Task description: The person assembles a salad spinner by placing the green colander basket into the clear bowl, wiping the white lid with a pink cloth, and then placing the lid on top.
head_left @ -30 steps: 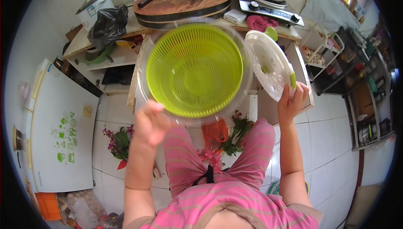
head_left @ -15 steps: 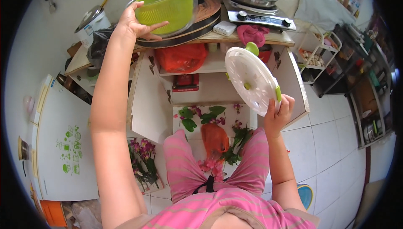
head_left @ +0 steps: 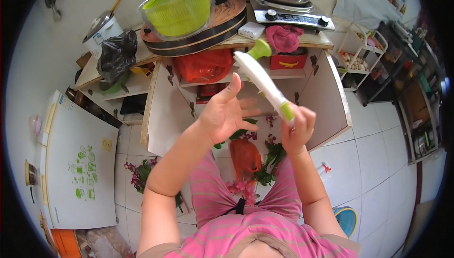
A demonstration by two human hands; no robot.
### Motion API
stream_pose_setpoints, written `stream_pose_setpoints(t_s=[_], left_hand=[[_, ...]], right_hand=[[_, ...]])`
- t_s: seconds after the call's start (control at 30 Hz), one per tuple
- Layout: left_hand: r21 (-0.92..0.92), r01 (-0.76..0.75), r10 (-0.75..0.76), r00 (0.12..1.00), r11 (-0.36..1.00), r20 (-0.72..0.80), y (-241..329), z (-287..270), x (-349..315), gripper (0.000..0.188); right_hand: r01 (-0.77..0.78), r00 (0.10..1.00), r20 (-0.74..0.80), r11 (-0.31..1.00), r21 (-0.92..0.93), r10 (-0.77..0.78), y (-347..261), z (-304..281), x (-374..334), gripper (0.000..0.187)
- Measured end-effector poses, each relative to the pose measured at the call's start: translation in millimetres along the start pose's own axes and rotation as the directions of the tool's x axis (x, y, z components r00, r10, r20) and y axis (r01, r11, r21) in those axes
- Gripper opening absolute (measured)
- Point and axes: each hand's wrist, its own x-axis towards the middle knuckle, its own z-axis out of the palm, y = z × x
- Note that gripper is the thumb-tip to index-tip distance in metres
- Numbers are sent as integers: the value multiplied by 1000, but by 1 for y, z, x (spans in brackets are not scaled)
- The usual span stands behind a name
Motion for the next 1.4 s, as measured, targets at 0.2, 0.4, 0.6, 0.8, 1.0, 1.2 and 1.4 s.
stream_pose_setpoints(t_s=[0.2, 0.4, 0.6, 0.8, 1.0, 1.2, 1.4], left_hand=[[-88, -161, 153, 984, 983, -86, -35, -21, -12, 54], [-82, -297, 256, 911, 951, -324, -54, -57, -47, 67], [-107, -438, 386, 865, 893, -319, -53, -63, -65, 68], [52, -475, 446, 777, 879, -443, -41, -73, -81, 64], [63, -509, 458, 706, 859, -541, -31, -80, -84, 60], [-117, -538, 379, 715, 835, -587, -51, -101, -80, 59], [-157, -622, 417, 669, 767, -615, -81, -108, -72, 59]], right_hand=[[309, 924, 190, 942, 135, -331, -16, 14, -32, 25], [68, 908, 387, 968, 243, -161, -26, -4, -25, 44], [-169, 928, 368, 953, 252, 67, -31, 8, -10, 48], [-400, 876, 422, 843, 361, 235, -6, 27, -10, 35], [-203, 969, 134, 978, -46, 207, 110, 102, 40, 23], [-241, 834, 315, 812, -532, 454, 198, 162, 92, 69], [-581, 794, 278, 810, 86, 540, 168, 129, 82, 17]])
